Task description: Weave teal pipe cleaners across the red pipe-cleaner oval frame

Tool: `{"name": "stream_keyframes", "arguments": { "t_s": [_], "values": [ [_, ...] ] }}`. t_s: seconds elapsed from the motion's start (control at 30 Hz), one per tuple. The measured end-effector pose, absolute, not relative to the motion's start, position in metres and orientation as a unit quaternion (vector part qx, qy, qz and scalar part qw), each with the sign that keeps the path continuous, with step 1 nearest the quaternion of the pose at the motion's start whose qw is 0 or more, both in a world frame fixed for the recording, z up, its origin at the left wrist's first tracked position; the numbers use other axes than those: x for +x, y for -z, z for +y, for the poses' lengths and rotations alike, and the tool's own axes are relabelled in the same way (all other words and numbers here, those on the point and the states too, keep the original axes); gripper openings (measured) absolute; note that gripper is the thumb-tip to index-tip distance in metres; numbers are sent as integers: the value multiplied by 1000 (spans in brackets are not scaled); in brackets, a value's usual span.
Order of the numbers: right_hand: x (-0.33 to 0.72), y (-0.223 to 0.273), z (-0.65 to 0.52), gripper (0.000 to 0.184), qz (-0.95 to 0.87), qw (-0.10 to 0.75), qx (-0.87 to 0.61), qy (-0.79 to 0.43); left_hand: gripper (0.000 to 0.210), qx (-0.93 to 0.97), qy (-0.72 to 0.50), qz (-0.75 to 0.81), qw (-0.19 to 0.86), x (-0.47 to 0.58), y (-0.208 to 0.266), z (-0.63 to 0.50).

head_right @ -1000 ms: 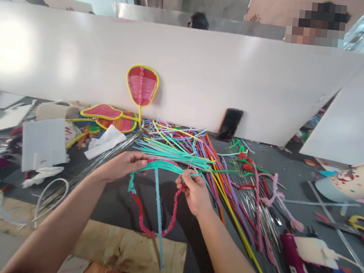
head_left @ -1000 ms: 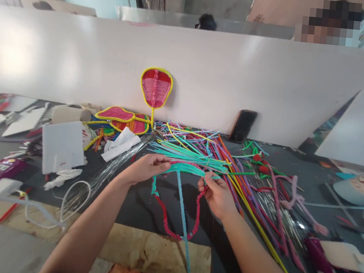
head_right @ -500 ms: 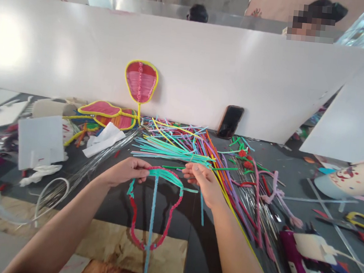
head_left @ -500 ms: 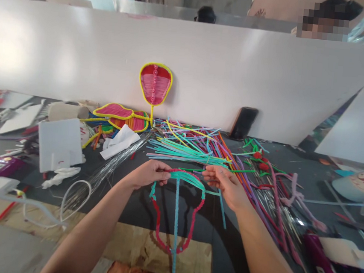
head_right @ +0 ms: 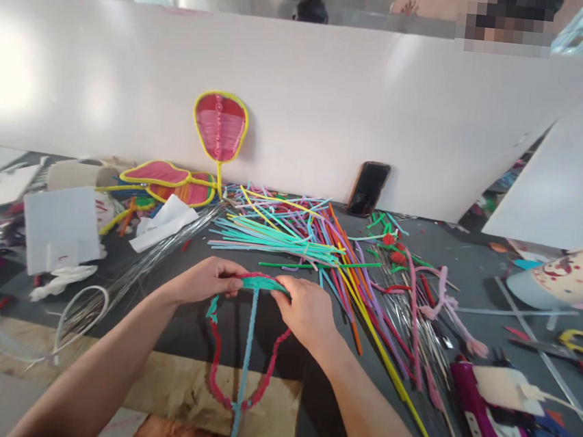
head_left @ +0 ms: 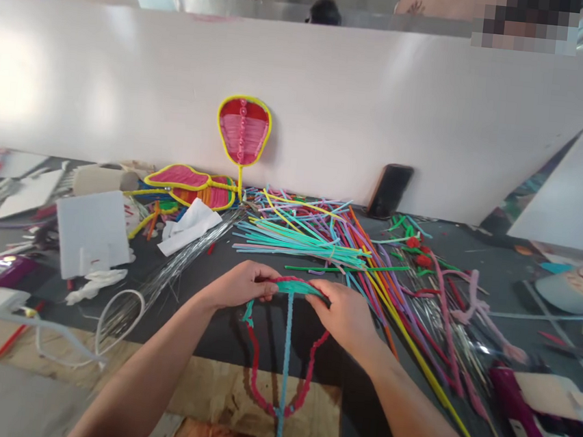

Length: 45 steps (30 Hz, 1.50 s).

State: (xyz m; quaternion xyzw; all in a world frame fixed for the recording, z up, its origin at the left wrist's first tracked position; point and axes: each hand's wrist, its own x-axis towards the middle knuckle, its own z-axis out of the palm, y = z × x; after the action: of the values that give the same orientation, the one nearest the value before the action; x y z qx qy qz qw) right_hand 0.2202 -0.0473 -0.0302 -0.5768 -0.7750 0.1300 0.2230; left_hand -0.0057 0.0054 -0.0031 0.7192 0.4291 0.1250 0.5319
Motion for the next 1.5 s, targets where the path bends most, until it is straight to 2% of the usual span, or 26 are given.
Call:
{"name": "stream_keyframes", "arguments": {
  "t_s": [0.1,0.23,0.37,0.47,0.67,1.13,1.37,1.5],
  "values": [
    [215,30,-49,20,-776,214,-580,-127,32,755,-119,441,471,-6,3,5],
    [209,31,-53,22,-784,205,-574,-121,49,823,-130,446,328,6,0,-1],
    [208,32,-54,23,-790,216,-559,-134,25,883,-111,393,232,21,-3,-8],
    [210,34,-52,23,-791,225,-550,-148,21,890,-110,390,207,25,-1,-11],
    [212,34,-52,25,-791,216,-545,-174,22,897,-130,367,211,18,6,-15],
    [217,44,-47,23,-760,233,-548,-260,21,871,-146,418,213,4,24,-6],
    [221,31,-46,30,-716,213,-512,-423,20,851,-146,423,276,0,20,-4],
    [225,33,-45,29,-691,225,-506,-465,19,815,-155,428,357,-4,17,-2]
  ]
}}
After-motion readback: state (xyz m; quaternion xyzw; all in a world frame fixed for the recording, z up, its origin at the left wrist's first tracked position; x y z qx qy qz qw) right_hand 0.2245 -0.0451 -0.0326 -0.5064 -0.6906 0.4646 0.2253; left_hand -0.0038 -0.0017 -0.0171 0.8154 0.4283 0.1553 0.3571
